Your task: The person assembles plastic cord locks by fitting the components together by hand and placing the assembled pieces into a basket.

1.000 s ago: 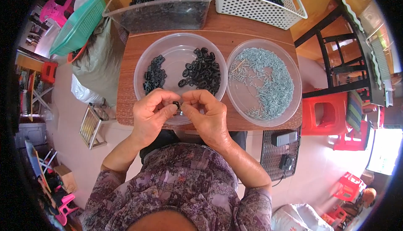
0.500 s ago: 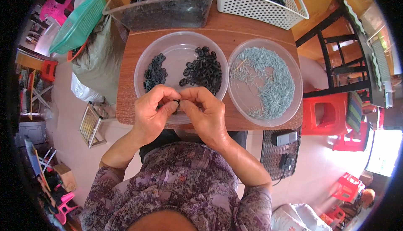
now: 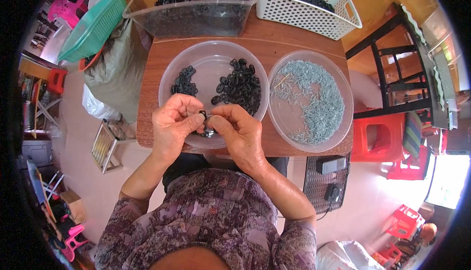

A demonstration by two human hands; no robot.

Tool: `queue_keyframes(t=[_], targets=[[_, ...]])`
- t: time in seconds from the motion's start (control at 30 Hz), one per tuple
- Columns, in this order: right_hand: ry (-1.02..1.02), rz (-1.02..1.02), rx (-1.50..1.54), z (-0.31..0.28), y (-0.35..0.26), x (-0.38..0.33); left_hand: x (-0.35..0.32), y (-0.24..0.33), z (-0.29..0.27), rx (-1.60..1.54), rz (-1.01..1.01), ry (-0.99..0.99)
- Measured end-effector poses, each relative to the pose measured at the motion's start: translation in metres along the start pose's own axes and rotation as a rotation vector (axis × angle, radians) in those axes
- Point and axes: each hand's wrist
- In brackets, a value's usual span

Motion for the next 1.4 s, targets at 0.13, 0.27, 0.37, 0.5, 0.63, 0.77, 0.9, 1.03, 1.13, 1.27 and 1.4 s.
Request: queue_keyframes(t=[0.13, 0.27, 0.37, 0.5, 0.63, 0.77, 0.9, 1.03, 1.13, 1.27, 1.4], targets=[[-0.019, 0.037, -0.024, 0.0, -0.004, 0.005, -0.004, -0.002, 0.004, 0.102, 0.078, 0.024], [-0.013, 0.053, -0.001, -0.002, -0.007, 0.004, -0.006, -0.005, 0.007, 0.127, 0.122, 0.018], [-0.008, 0.045, 0.039, 0.0, -0.006, 0.006, -0.005, -0.007, 0.007, 0.221, 0.172, 0.047], [0.035, 0.041, 0.054, 0.003, -0.001, 0.008, -0.005, -0.01, 0.009, 0.122, 0.155, 0.055], [0.055, 0.042, 0.05, 0.006, -0.002, 0.008, -0.007, -0.01, 0.01, 0.124, 0.156, 0.071], [0.028, 0.055, 0.005, 0.004, -0.004, 0.008, -0.007, -0.007, 0.013, -0.038, 0.098, 0.081], [0.023, 0.067, 0.01, 0.003, -0.004, 0.01, 0.003, -0.013, 0.003, -0.067, 0.049, 0.065], [0.065, -0.003, -0.095, 0.001, 0.0, 0.013, 0.009, -0.016, 0.001, -0.199, -0.012, 0.089], [0.052, 0.029, -0.115, -0.001, -0.003, 0.014, 0.01, -0.017, 0.0, -0.238, -0.026, 0.099], [0.104, -0.047, -0.246, -0.007, 0.004, 0.018, 0.012, -0.014, -0.003, -0.21, -0.006, 0.131], [0.147, -0.441, -0.661, -0.023, 0.001, 0.034, 0.013, -0.007, -0.016, -0.108, 0.121, 0.202]])
Point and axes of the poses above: each hand's wrist, its own x-axis towards the middle knuckle, its own z-axis out of the palm, y = z × x, and after that the axes turned 5 degrees about -x, right-handed
